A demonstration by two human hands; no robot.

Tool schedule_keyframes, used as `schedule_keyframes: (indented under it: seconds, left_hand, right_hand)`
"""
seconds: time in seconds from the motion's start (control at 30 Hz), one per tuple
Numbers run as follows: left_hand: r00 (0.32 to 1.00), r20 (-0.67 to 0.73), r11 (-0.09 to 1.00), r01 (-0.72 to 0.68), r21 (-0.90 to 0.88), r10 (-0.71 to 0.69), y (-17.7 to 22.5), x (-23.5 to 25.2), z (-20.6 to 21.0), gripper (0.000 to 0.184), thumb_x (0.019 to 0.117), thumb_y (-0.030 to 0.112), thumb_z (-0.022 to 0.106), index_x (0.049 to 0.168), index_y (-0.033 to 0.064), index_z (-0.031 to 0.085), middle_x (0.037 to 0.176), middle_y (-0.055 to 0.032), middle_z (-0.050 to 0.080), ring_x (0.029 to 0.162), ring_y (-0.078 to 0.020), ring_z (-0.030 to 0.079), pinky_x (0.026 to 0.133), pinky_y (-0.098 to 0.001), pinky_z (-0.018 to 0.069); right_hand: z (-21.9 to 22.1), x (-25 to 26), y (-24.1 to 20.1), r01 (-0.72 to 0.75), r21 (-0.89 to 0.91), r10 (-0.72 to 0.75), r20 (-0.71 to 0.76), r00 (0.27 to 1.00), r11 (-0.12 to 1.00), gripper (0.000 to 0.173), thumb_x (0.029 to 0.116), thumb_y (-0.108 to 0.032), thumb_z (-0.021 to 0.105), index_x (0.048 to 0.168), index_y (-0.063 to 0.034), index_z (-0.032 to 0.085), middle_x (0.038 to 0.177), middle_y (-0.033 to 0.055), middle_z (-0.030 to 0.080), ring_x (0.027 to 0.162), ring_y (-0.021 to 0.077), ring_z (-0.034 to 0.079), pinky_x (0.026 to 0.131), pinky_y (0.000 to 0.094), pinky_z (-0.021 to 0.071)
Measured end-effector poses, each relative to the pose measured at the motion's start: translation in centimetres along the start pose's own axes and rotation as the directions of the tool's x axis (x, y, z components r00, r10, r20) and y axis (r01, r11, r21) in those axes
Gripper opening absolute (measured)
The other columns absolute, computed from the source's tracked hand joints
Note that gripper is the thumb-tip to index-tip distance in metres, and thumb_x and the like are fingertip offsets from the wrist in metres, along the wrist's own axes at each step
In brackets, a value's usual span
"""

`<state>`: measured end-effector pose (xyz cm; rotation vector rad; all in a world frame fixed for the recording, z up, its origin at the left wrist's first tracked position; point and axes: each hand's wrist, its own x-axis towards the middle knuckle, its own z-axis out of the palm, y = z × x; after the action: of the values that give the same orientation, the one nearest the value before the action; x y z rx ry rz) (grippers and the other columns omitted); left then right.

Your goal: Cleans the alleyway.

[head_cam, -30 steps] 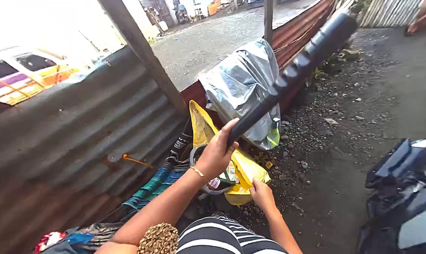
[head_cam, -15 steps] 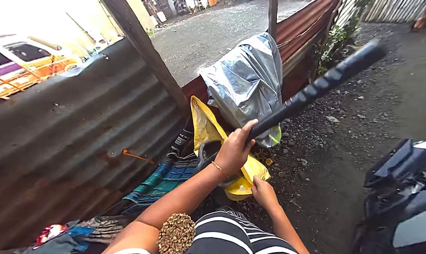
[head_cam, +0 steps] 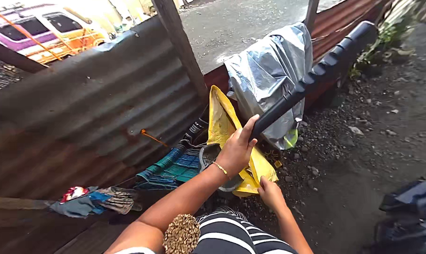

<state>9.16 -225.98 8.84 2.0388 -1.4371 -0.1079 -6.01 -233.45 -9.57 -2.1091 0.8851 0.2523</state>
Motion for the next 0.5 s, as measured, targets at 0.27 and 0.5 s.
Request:
schedule_keyframes:
  seconds: [0.27, 0.5]
  left_hand:
    - [0.832, -0.538, 0.991, 0.118, -0.060, -0.131, -2.8, -7.5, -9.1, 0.069, 0.1054, 0.022, 0.058, 0.161, 0.0143, 0.017, 0.099, -0.0061, 0.062, 0.076, -0.0116, 0.063, 0.068, -0.0303, 0.0586]
    - [0.791, -0.565, 0.971, 0.220, -0.092, -0.233, -6.2, -17.1, -10.8, 0.058, 0.1046, 0.024, 0.059, 0.153, 0.0113, 0.029, 0.093, -0.0042, 0.061, 0.073, -0.0088, 0.061, 0.066, -0.0267, 0.0570]
  right_hand:
    - [-0.7, 0.7, -0.3, -0.005, 0.019, 0.006, -0.068, 0.998, 1.000, 0.024, 0.0973, -0.012, 0.063, 0.116, 0.0031, 0.064, 0.102, 0.0250, 0.070, 0.097, 0.0422, 0.069, 0.087, 0.0623, 0.0535]
    - [-5.5, -1.1, -13.7, 0.674, 0.195, -0.624, -0.263, 0.736, 0.713, 0.063, 0.0903, -0.038, 0.074, 0.138, -0.0006, 0.057, 0.112, 0.0146, 0.067, 0.098, 0.0215, 0.067, 0.087, 0.0402, 0.0576]
